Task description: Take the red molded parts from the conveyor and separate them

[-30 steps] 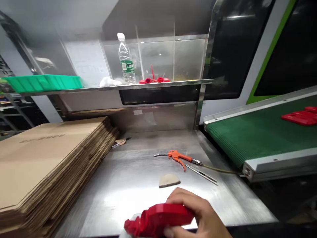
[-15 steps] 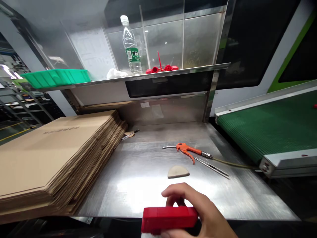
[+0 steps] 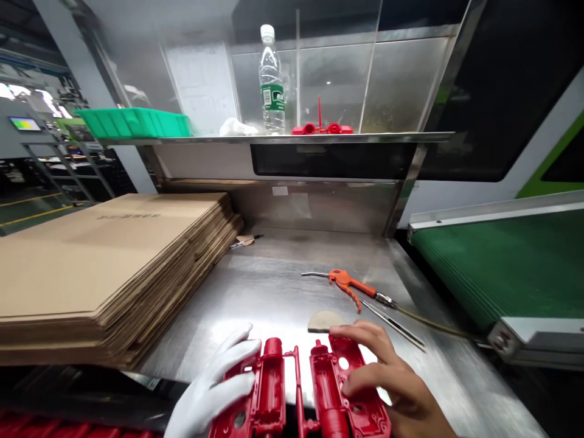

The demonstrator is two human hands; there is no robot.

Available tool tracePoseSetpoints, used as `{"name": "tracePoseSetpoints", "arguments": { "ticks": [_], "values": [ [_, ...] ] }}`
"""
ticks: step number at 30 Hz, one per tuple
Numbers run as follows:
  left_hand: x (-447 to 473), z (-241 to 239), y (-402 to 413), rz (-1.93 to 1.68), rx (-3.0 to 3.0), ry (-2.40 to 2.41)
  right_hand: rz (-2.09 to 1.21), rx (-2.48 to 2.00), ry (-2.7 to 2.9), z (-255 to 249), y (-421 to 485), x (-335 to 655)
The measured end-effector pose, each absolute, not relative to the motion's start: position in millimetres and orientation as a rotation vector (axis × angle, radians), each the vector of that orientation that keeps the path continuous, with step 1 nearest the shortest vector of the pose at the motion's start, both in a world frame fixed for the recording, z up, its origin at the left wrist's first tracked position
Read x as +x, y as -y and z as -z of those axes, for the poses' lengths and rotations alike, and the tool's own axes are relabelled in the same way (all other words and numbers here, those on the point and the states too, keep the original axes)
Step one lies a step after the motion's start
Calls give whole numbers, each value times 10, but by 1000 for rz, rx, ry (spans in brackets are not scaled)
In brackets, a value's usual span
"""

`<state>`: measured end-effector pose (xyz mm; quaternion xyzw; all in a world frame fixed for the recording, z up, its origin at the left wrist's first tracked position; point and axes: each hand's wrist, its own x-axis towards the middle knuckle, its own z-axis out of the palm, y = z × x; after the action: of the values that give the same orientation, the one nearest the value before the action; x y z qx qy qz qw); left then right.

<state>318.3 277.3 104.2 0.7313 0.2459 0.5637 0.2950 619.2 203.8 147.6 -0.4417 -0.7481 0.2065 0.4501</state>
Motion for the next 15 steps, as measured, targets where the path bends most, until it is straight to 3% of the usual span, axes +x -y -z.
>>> {"name": "tracePoseSetpoints", "arguments": {
  "ticks": [5, 15],
  "values": [
    [3131, -1121, -2822, -1429, 2272, -517, -393, -996, 1856, -1405, -2013, 6254],
    [3288, -1170, -2628, -1571, 1898, -760, -399, -982, 1775, -1402, -1987, 6176]
  ]
}}
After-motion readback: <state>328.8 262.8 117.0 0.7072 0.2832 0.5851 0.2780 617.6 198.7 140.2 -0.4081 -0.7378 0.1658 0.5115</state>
